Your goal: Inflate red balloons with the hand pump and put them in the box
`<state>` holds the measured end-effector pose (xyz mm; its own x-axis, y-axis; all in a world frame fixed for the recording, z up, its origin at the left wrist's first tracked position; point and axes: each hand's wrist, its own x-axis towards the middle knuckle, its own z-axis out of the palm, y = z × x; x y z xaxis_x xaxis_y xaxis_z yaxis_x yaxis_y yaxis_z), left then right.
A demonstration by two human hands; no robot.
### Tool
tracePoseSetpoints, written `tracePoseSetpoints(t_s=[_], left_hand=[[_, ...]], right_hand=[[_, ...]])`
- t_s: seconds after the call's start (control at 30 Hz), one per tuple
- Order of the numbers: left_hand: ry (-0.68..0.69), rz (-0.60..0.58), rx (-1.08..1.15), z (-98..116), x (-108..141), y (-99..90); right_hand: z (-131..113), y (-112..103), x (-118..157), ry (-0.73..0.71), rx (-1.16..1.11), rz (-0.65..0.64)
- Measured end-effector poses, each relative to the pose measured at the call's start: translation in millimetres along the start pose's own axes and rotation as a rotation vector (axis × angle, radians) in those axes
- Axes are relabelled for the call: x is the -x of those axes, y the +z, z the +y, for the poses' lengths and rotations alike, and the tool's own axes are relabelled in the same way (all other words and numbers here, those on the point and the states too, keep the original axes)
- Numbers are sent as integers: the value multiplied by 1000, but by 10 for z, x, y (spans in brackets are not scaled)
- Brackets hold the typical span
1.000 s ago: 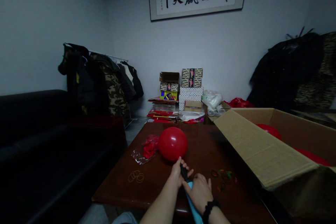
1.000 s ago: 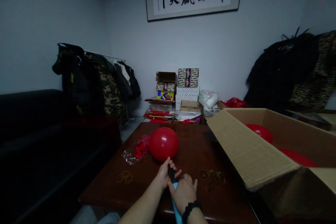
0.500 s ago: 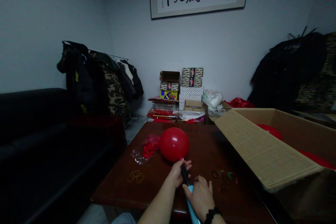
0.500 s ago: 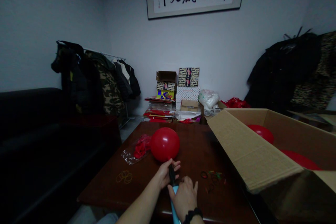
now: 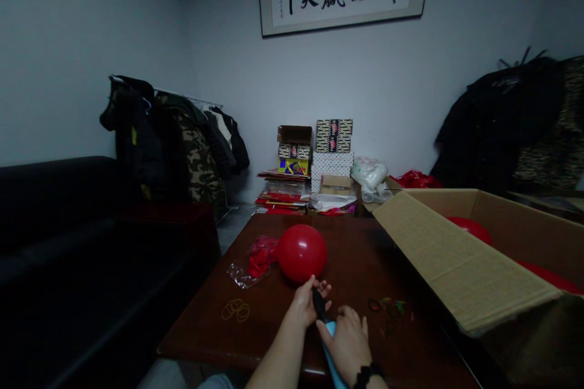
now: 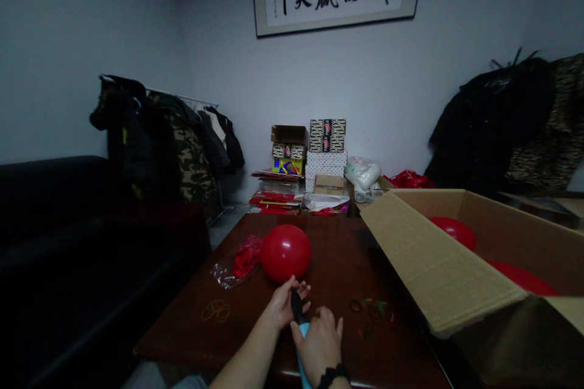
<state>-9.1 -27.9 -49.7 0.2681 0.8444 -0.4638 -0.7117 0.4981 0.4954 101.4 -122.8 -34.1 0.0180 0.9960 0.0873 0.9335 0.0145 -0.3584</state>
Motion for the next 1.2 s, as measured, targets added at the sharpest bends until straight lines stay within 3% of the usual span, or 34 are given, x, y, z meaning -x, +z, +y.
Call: tracePoseSetpoints(t_s=[0.13,0.3,0.47,0.6,0.7,1.03,1.2], left_hand=[[46,-5,-108,-19,16,42],[129,-11,-247,-37,-45,-38],[285,72,-186,-108,-116,-63],[179,92,-1,-173,-127,-45],[127,90,4,-176,-129,-20],[121,27,-25,-160,-108,159],[212,52,-93,-76,-116,242]], right_hand=[[43,1,-12,11,-1,-6],[77,3,-4,12,-10,-2],[49,0,9,-28,-21,36],[40,14,18,-31,3,41],[50,31,14,-19,10,26],[48,-62,1,-8,81,35],[-10,-120,-42,-26,73,77]])
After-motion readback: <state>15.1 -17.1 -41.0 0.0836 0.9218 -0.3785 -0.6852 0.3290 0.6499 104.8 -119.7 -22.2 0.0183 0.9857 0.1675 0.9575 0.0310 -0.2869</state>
